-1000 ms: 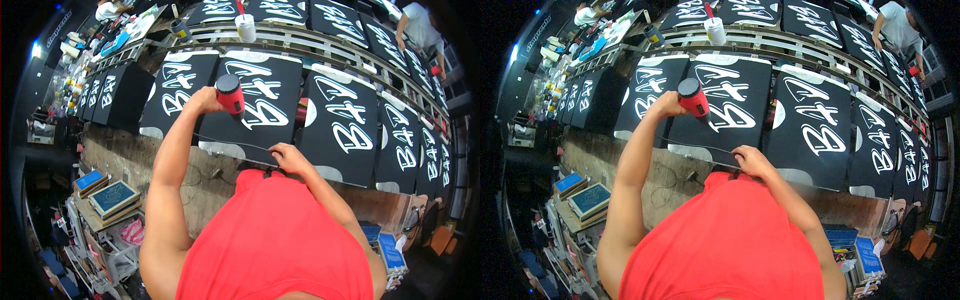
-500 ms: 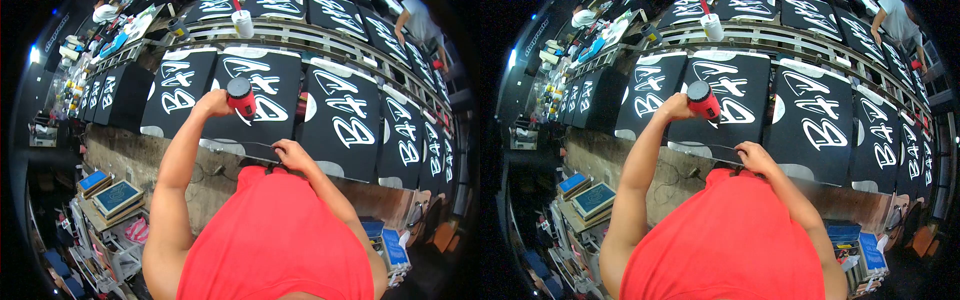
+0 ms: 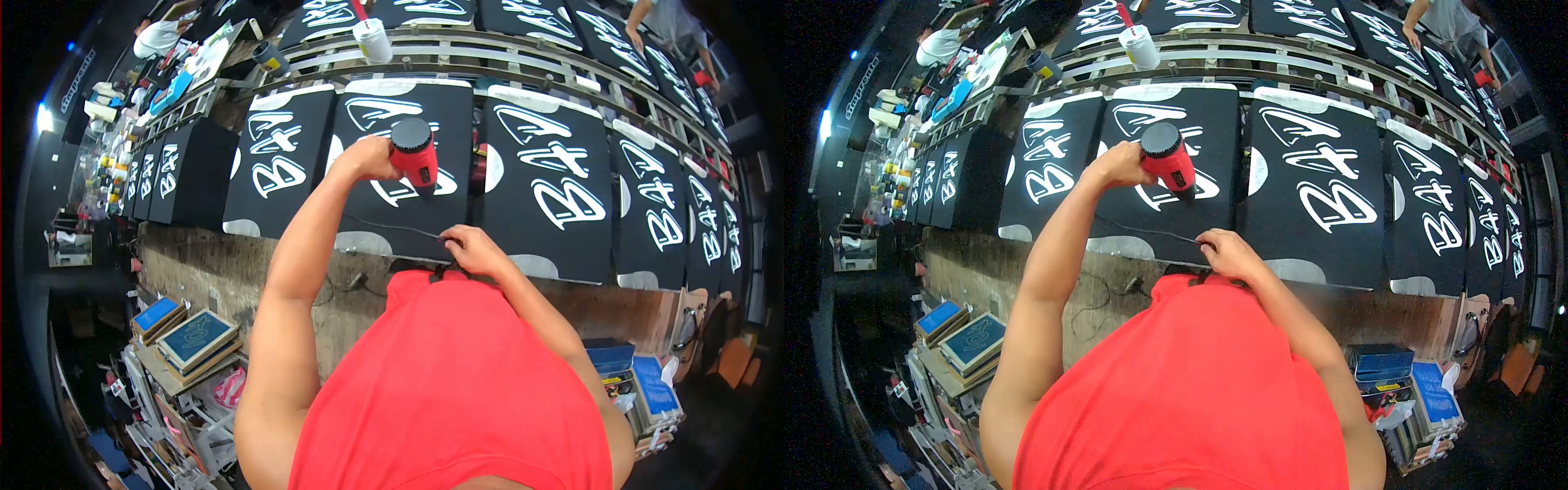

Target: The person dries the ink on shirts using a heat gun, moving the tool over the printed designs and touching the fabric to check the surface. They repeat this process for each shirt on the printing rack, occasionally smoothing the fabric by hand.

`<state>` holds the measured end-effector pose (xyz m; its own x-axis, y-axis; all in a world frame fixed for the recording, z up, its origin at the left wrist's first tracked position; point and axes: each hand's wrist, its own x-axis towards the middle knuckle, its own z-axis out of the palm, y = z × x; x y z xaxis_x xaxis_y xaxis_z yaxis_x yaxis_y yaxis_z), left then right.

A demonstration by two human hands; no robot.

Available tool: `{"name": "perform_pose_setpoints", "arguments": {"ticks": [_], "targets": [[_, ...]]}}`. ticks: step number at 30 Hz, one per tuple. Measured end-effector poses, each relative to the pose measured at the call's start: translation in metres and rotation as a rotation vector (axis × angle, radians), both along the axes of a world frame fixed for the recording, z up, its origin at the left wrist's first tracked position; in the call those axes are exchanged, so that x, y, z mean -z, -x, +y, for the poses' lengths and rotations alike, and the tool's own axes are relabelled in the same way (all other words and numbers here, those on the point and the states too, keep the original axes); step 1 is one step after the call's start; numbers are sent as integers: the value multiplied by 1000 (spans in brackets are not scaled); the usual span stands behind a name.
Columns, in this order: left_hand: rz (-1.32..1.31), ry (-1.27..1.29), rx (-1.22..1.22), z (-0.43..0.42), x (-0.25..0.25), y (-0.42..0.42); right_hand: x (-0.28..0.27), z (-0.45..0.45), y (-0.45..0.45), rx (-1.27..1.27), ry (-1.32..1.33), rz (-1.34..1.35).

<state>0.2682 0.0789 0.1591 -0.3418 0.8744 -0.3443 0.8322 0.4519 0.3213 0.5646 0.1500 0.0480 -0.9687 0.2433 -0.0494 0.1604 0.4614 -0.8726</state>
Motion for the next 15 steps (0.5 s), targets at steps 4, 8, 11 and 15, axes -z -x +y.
{"name": "perform_pose_setpoints", "arguments": {"ticks": [4, 8, 11, 15], "targets": [[24, -62, 23, 16, 8, -8, -3, 2, -3, 11, -4, -12], [-22, 53, 84, 36, 13, -12, -2, 5, -5, 21, 0, 0], [-130, 24, 28, 47, 7, -24, 2, 6, -6, 27, 8, -20], [-45, -14, 130, 58, 10, -31, 3, 7, -7, 36, 2, -25]]}}
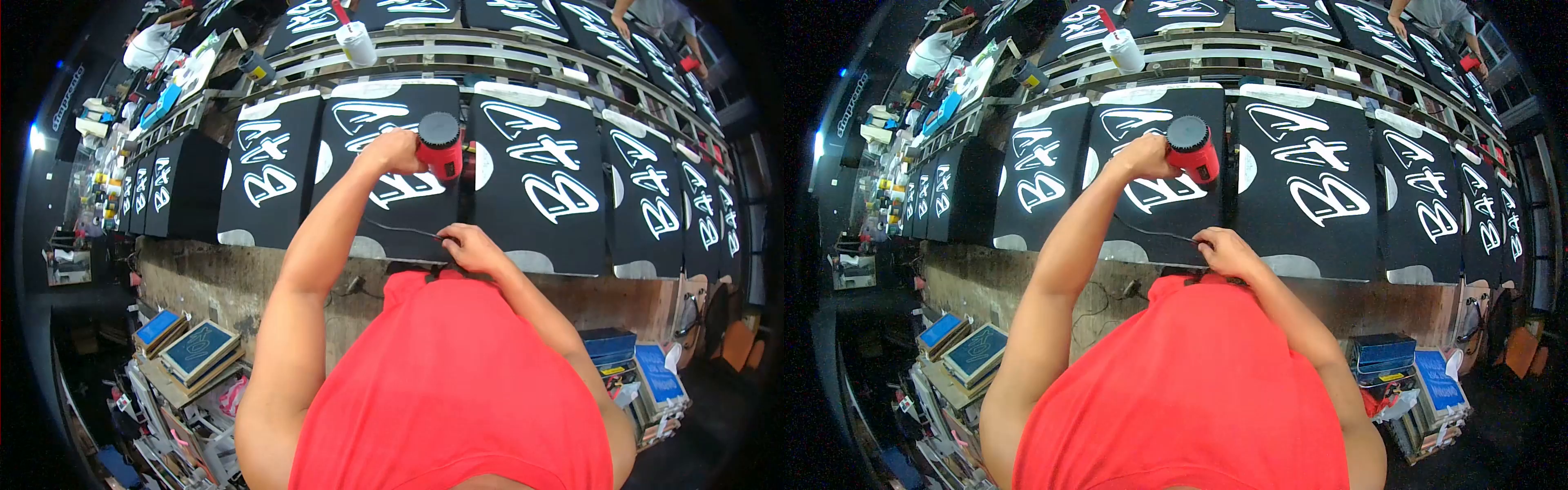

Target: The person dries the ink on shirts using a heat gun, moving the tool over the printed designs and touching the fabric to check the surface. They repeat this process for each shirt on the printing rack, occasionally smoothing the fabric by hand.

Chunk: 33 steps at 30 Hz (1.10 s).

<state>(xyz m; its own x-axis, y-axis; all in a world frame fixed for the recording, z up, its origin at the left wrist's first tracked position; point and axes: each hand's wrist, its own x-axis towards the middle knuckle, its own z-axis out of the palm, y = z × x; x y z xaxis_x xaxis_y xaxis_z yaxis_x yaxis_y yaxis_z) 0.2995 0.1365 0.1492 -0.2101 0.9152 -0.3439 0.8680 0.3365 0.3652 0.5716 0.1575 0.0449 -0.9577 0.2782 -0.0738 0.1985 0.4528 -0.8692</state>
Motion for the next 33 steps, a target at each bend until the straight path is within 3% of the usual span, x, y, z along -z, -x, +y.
{"name": "perform_pose_setpoints", "arguments": {"ticks": [2, 6, 8, 11, 15, 27, 33], "targets": [[118, -93, -3, 7, 13, 3, 2, 0, 0, 4, 5, -21], [45, -11, 61, 7, 7, 10, -5, 1, -1, 13, 14, -34], [149, -13, -11, 1, 0, 9, -6, 1, 2, 8, 25, -78], [69, 115, -26, -8, -10, 21, -6, 1, 3, 1, 27, -64], [211, 26, -135, -14, 2, 36, -5, -1, 9, -26, 23, -81], [289, 59, -272, -42, -13, 81, -5, -5, 15, -26, 31, -12], [147, -3, -172, -62, 2, 79, -3, -6, 18, -42, 14, 6]]}}
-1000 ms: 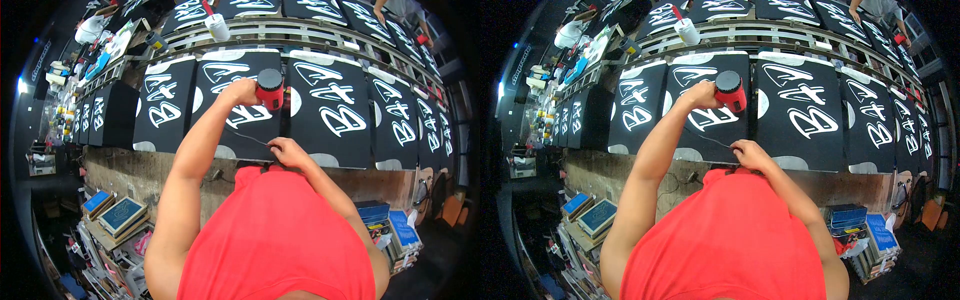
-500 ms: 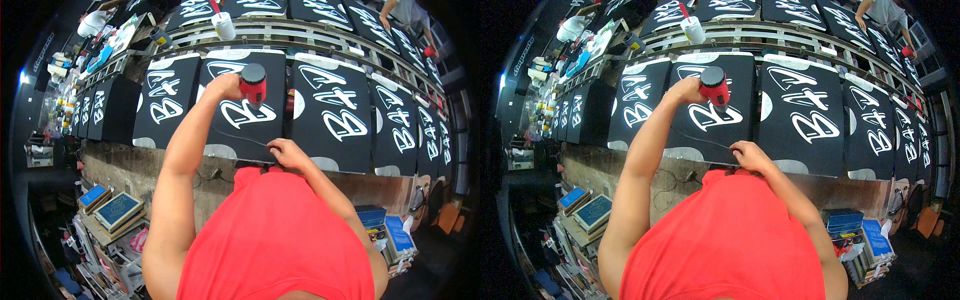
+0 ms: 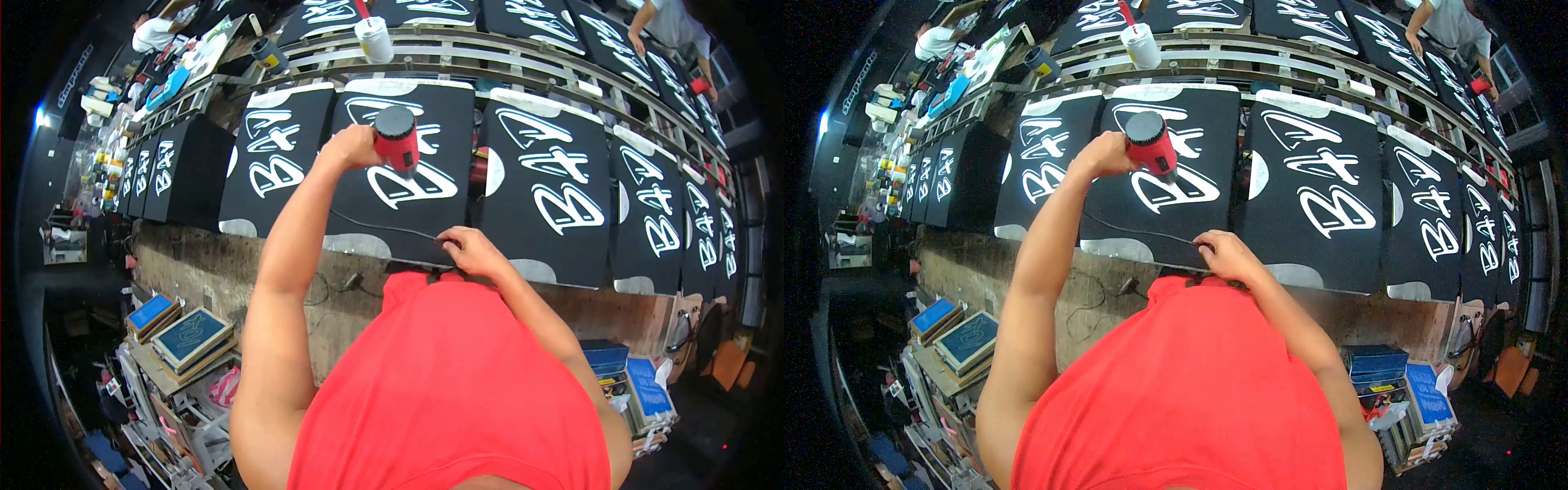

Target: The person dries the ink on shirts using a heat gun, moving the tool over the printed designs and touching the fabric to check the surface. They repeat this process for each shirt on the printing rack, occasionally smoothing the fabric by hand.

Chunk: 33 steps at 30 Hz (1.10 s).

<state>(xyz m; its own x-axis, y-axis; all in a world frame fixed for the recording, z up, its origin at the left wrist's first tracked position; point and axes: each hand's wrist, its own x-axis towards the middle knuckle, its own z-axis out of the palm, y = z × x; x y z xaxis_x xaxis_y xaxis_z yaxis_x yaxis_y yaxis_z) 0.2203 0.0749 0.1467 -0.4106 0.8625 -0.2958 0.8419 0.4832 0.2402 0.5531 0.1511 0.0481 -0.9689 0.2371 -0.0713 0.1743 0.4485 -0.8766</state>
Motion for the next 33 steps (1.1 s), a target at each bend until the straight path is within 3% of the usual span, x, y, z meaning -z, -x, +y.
{"name": "perform_pose_setpoints", "arguments": {"ticks": [2, 4, 9, 12, 14, 26, 33], "targets": [[14, -36, -29, 0, -8, -14, -5, 0, 1, 11, 16, -71], [-211, 132, -57, 1, -16, -21, -1, 0, 1, 3, 8, -57], [-73, 0, 29, -8, -15, -22, -4, 0, 2, -7, 2, -81], [-61, 46, -5, -15, -18, -9, 0, -1, 3, -10, 19, -54], [79, 16, -114, -18, -19, -5, 3, -3, 5, -26, 3, -34], [140, 121, -278, -48, -16, 34, -11, -14, 17, -76, 35, -38], [10, 139, -204, -80, -14, 7, -2, -14, 14, -73, 45, -38]]}}
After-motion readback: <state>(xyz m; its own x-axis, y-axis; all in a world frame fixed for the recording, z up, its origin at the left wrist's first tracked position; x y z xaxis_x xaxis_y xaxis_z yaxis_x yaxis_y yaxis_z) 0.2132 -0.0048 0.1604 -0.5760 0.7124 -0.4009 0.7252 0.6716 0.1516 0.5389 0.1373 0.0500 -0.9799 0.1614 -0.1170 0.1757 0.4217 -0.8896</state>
